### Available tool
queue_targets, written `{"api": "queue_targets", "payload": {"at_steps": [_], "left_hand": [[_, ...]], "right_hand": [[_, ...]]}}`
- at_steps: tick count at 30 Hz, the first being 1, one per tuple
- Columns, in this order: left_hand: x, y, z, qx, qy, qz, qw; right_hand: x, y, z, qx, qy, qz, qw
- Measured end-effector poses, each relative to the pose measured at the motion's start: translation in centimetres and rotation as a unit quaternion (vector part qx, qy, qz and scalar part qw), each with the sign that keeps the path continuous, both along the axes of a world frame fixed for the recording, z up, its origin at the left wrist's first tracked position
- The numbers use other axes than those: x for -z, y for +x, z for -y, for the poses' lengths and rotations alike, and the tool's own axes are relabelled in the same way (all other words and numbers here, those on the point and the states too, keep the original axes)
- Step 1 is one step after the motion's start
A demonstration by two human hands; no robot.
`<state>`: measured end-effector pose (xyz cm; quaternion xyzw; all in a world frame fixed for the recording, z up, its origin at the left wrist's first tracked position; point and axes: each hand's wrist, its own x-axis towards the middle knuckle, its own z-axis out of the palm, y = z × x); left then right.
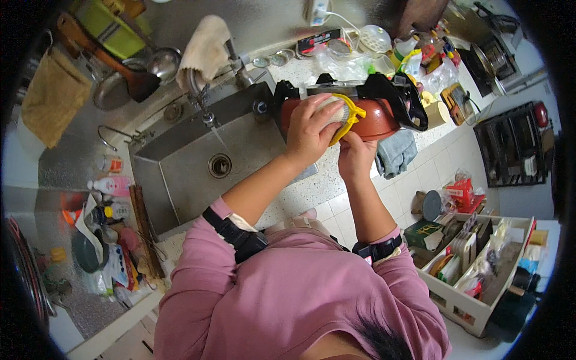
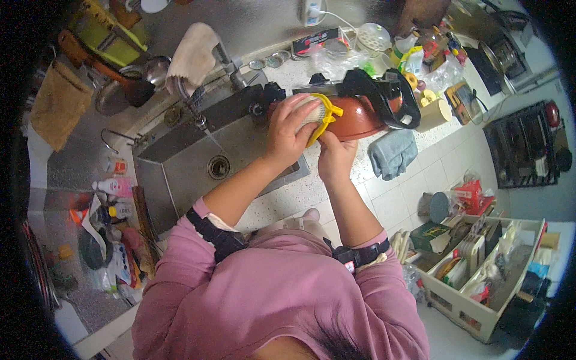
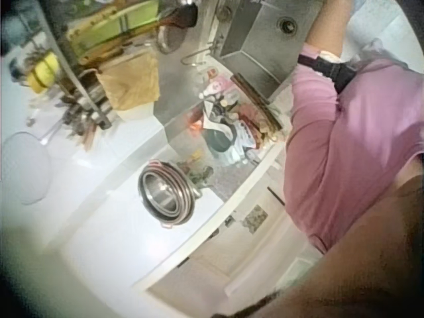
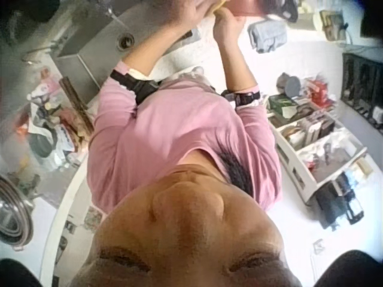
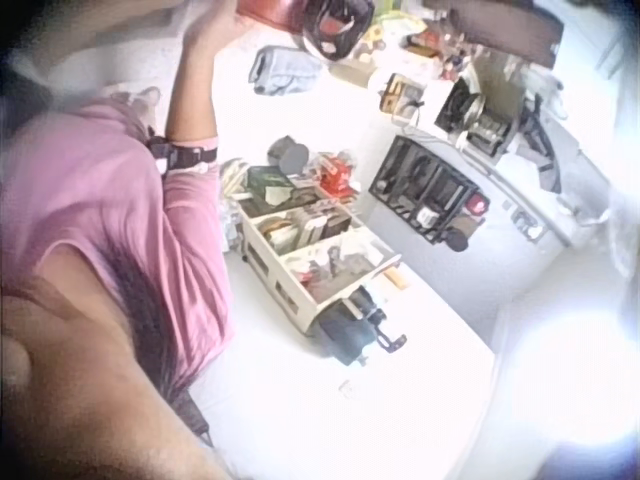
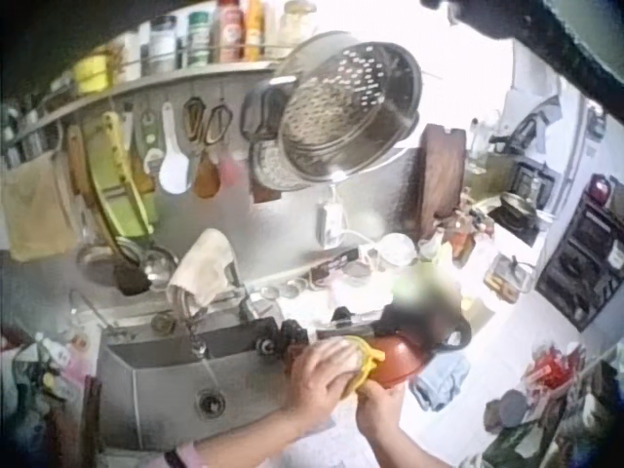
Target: The person washes a reddish-brown square electric grill pan and its glass lid in a kitchen sink. They scrub the pan's exterior and interior with a yellow sponge under running water, then wipe the interior with a cloth. Finally, they wash the glass lid with the sponge and rinse it.
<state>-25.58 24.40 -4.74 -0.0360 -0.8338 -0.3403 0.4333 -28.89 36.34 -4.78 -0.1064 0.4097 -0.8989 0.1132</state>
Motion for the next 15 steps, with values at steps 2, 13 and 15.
{"api": "queue_targets", "payload": {"at_steps": [2,13,15], "left_hand": [[1.7,-0.2,0.7,-0.021,0.011,-0.020,1.000],[11.5,-1.0,7.0,-0.151,0.442,0.110,0.877],[10.1,-0.1,5.6,-0.188,0.294,0.090,0.933]], "right_hand": [[-0.5,0.0,-0.3,-0.032,-0.014,0.019,0.999],[-1.2,-0.4,-1.3,-0.130,-0.002,0.149,0.980],[-1.3,-0.2,-1.4,-0.164,0.007,0.124,0.978]]}}
